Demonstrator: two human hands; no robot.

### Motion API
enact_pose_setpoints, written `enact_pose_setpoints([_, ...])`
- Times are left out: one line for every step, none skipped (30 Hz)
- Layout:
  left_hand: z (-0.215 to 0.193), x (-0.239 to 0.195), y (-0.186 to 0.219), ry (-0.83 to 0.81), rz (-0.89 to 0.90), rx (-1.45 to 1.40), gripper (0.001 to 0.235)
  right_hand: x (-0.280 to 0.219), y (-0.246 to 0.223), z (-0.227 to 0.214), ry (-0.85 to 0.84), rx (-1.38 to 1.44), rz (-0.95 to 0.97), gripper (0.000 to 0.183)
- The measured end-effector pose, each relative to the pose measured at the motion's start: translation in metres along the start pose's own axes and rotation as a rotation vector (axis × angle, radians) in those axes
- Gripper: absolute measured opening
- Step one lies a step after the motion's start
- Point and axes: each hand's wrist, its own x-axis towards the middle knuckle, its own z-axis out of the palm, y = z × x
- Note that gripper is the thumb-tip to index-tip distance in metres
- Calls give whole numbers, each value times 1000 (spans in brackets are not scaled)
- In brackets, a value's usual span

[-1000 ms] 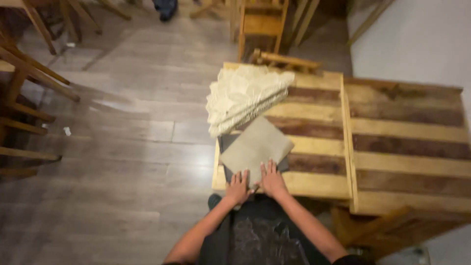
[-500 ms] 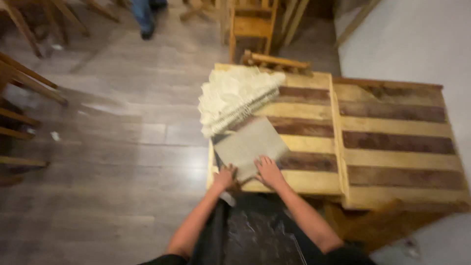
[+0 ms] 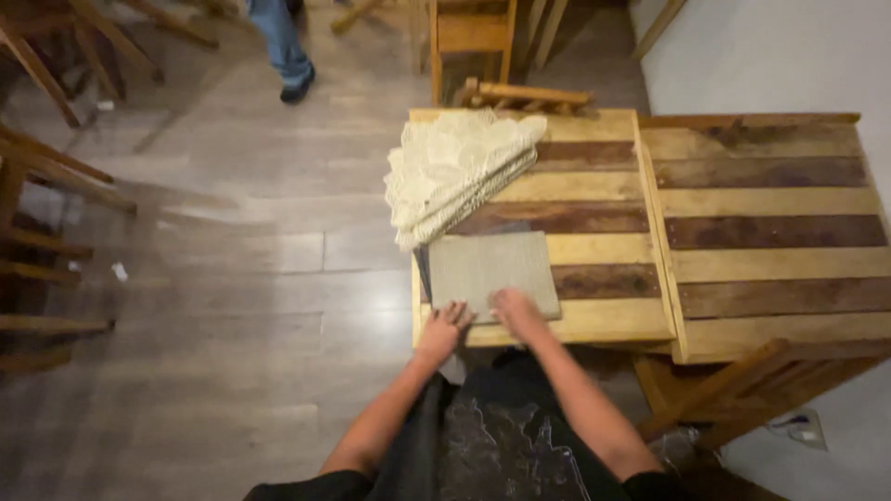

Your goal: Folding lace doilies and organizing them with menu folders on a restaurant table.

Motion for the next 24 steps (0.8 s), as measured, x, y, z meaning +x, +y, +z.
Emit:
enact_pose_setpoints([-11, -2, -2, -10, -5, -7, 64, -10, -7, -27, -12, 4, 3, 45])
enact_pose_setpoints([-24, -1, -10, -40, 8, -90, 63, -12, -16, -54, 52, -73, -89, 53])
enact_pose_setpoints([-37, -1, -18, -69, 20, -173, 62, -14, -24, -82, 114, -148, -183, 62])
enact_pose_setpoints([-37, -2, -16, -75, 9, -178, 62, -19, -36, -97, 102, -145, -188, 62])
enact_pose_setpoints([-38, -4, -14, -84, 11, -151, 62, -24, -49, -112, -66, -239, -97, 79])
enact_pose_setpoints([-41, -6, -10, -91, 6, -127, 62, -28, -61, -130, -235, -340, -8, 98])
enact_pose_setpoints([-50, -14, -4, -94, -12, -134, 62, -39, -49, -114, -251, -342, -20, 98])
enact_pose_setpoints([-59, -11, -5, -92, -30, -175, 62, -39, -34, -102, -176, -341, -85, 97])
enact_pose_setpoints([-69, -8, -5, -90, -48, -216, 63, -40, -20, -91, -101, -338, -149, 97])
enact_pose_setpoints([-68, -11, -5, -70, -59, -220, 63, -38, -14, -82, -101, -356, -163, 97])
enact_pose_setpoints([-66, -14, -4, -93, -76, -242, 71, -36, -8, -73, -123, -419, -141, 96])
enact_pose_setpoints([-63, -10, -5, -114, -72, -264, 79, -33, 2, -66, -135, -484, -102, 95])
enact_pose_setpoints([-58, -2, -6, -92, -63, -269, 79, -28, 7, -70, -123, -505, -99, 95])
enact_pose_setpoints([-53, -4, -4, -151, -67, -248, 79, -34, 8, -68, -77, -544, -142, 94])
enact_pose_setpoints([-48, -6, -3, -210, -69, -225, 79, -39, 9, -64, -31, -583, -185, 94])
enact_pose_setpoints([-44, -7, -3, -211, -73, -227, 79, -38, 6, -70, -34, -583, -188, 94])
enact_pose_setpoints([-40, -8, -3, -178, -79, -207, 76, -36, 2, -76, -60, -505, -168, 92])
enact_pose_setpoints([-37, -13, -7, -152, -83, -183, 73, -35, -5, -77, -85, -420, -146, 90])
enact_pose_setpoints([-35, -15, -8, -158, -85, -179, 73, -35, -11, -79, -87, -412, -148, 90])
enact_pose_setpoints([-33, -12, -11, -152, -68, -172, 73, -33, -15, -84, -108, -380, -129, 90])
enact_pose_setpoints([-30, -10, -13, -147, -51, -164, 73, -31, -18, -88, -128, -347, -111, 90])
enact_pose_setpoints([-26, -10, -13, -154, -43, -169, 73, -29, -19, -81, -131, -345, -100, 90])
enact_pose_setpoints([-21, -11, -13, -156, -57, -171, 76, -25, -21, -73, -103, -354, -55, 87])
enact_pose_setpoints([-14, -11, -5, -160, -66, -185, 78, -29, -17, -69, -82, -371, -2, 85])
